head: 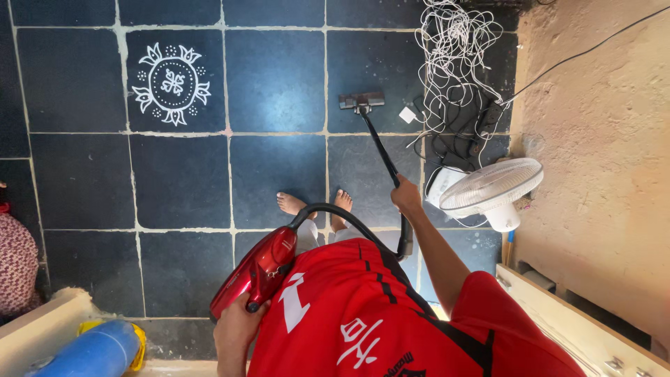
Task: The person vacuums a tiled floor by hand, moving the vacuum head over various areas including around a pattern on the tiles and under a storage unit.
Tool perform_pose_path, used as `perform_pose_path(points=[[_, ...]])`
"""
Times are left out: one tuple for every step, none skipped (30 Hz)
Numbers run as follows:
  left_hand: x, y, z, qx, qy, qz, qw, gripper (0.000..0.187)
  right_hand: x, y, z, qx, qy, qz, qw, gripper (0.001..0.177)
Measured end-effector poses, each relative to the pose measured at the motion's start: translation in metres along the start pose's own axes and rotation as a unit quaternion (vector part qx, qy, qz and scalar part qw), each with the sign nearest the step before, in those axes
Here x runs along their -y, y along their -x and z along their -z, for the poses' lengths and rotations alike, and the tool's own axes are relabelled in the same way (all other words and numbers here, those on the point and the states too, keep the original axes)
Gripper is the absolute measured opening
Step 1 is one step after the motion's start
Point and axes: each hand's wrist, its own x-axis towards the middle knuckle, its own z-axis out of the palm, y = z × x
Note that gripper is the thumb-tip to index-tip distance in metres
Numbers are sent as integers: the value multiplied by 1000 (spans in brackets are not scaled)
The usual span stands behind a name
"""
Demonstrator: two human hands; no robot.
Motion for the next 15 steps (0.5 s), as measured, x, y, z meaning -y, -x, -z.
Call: perform_pose_path(points=[[1,0,-1,-3,3,-5,1000,53,-6,2,3,1,-11,3,1000,64],[2,-2,-1,-6,5,-10,1000,53,-12,2,4,1,-22,6,1000,63],[3,-3,-1,-8,8,-15,1000,52,-17,-1,2,-7,-20,9,1000,62],[2,-5,-2,-15,6,-22,1000,53,-22,-7,-2,-16,-18,13,1000,61],[2,-6,-2,-21,5,-29,999,53,-27,-14,-6,-25,-15,17,999,61],[2,-5,-3,-26,5,-32,999,53,-29,-24,-11,-44,-12,44,998,60],[1,-5,-4,-23,3,-29,999,53,-29,-36,-15,-63,-10,71,995,59],[0,-6,-3,-18,1,-25,1000,52,-29,-44,-18,-81,-7,97,992,58],[0,-4,-3,-13,-2,-21,1000,52,-27,-52,-19,-69,-18,77,994,58],[-1,-2,-3,-16,0,-17,1000,52,-19,-61,-19,-59,-28,57,996,58],[-1,1,-4,-19,1,-14,1000,52,-10,-68,-17,-49,-39,38,997,58],[-1,3,-5,-22,4,-9,1000,52,-2,-76,-13,-47,-33,42,997,56],[1,5,-5,-24,12,-9,1000,52,6,-83,-10,-46,-28,46,998,54],[4,9,-7,-26,22,-6,999,52,14,-90,-8,-42,-21,52,998,52],[7,12,-8,-28,31,-3,999,52,20,-99,-6,-48,-24,43,998,50]])
